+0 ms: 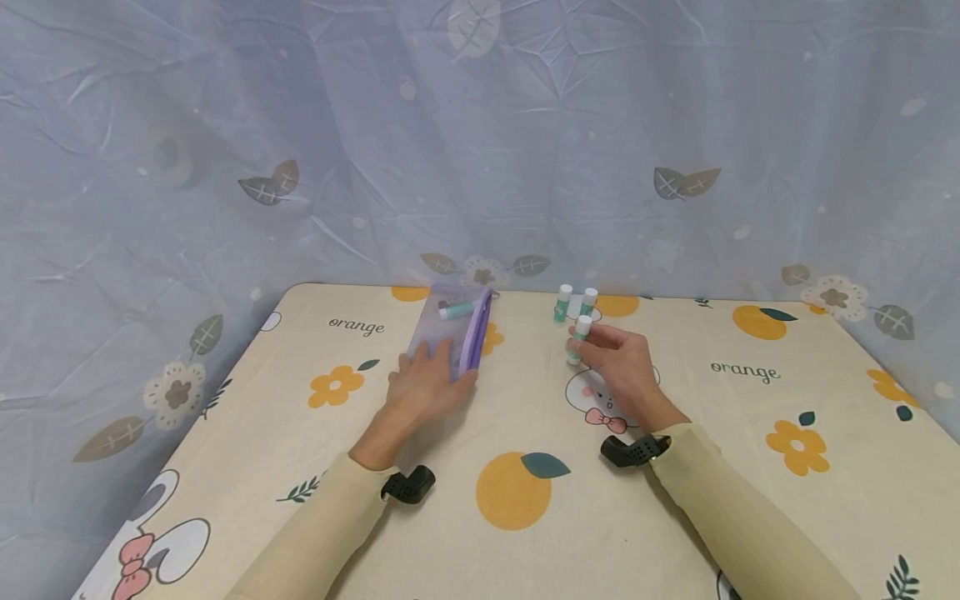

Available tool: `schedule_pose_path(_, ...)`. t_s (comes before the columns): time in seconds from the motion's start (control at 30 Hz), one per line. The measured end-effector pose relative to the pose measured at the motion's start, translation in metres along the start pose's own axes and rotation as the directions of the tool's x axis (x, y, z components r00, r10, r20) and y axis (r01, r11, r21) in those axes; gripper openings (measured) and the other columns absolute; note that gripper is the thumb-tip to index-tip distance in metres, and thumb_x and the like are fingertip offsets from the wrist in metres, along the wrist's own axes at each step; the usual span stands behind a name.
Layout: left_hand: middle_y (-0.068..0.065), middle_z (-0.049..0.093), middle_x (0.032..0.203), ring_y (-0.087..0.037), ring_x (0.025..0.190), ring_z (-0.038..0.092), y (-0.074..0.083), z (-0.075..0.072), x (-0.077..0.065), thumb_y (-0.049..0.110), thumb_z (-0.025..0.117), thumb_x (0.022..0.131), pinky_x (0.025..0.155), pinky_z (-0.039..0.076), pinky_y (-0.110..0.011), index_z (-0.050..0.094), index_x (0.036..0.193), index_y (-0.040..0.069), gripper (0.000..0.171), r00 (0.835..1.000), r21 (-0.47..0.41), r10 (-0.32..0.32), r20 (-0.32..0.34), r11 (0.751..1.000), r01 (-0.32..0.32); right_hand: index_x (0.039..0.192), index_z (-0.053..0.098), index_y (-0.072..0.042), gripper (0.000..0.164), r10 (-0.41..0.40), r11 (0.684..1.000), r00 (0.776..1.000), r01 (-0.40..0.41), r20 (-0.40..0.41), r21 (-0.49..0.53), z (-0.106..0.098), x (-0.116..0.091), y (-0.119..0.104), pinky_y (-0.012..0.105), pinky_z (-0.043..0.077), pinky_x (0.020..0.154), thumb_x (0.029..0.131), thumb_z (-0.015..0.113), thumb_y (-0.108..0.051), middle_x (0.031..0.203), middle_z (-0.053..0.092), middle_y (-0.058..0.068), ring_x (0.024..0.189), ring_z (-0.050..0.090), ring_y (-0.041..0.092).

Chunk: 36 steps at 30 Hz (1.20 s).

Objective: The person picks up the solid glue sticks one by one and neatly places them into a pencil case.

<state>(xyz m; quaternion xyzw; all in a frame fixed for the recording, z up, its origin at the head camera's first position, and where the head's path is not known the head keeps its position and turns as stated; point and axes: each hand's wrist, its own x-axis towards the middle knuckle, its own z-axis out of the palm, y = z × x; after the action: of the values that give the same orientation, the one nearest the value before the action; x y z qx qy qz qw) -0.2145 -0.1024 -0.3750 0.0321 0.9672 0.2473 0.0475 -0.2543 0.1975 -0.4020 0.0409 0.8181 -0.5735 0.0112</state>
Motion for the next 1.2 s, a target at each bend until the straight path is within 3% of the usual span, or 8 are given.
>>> schedule_pose_path(0.23, -0.03, 0.03, 0.169, -0.057, 0.15, 0.034, 0.0, 0.001, 0.0, 0.052, 0.053, 0.103, 0.115, 0.034, -0.074, 0.034, 0.165, 0.01, 0.078, 1.0, 0.003, 0.0, 0.003, 1.0, 0.0, 0.145, 0.067, -0.02, 0.048, -0.029, 0.999, 1.0, 0.028, 0.012, 0.029, -0.003, 0.002, -0.007, 0.049, 0.041, 0.124, 0.101, 0.074, -0.036, 0.147, 0.067, 0.006, 0.142, 0.059, 0.024)
schedule_pose_path(0.5, -0.029, 0.03, 0.169, -0.056, 0.149, 0.034, -0.001, 0.001, 0.001, 0.052, 0.054, 0.103, 0.115, 0.034, -0.073, 0.033, 0.166, 0.011, 0.077, 1.0, 0.006, -0.006, 0.008, 1.0, 0.006, 0.15, 0.063, -0.02, 0.055, -0.014, 0.999, 1.0, 0.014, 0.002, 0.042, -0.005, 0.006, -0.017, 0.051, 0.039, 0.125, 0.099, 0.076, -0.038, 0.151, 0.065, 0.003, 0.144, 0.056, 0.024)
schedule_pose_path(1.2, -0.03, 0.033, 0.167, -0.056, 0.148, 0.036, -0.001, 0.002, 0.002, 0.052, 0.052, 0.104, 0.114, 0.036, -0.073, 0.032, 0.166, 0.011, 0.078, 1.0, 0.024, -0.003, 0.005, 1.0, 0.003, 0.15, 0.061, -0.014, 0.057, -0.09, 0.987, 0.996, 0.093, -0.023, 0.129, -0.008, 0.017, -0.046, 0.037, 0.049, 0.117, 0.099, 0.077, -0.032, 0.148, 0.068, 0.007, 0.14, 0.062, 0.019)
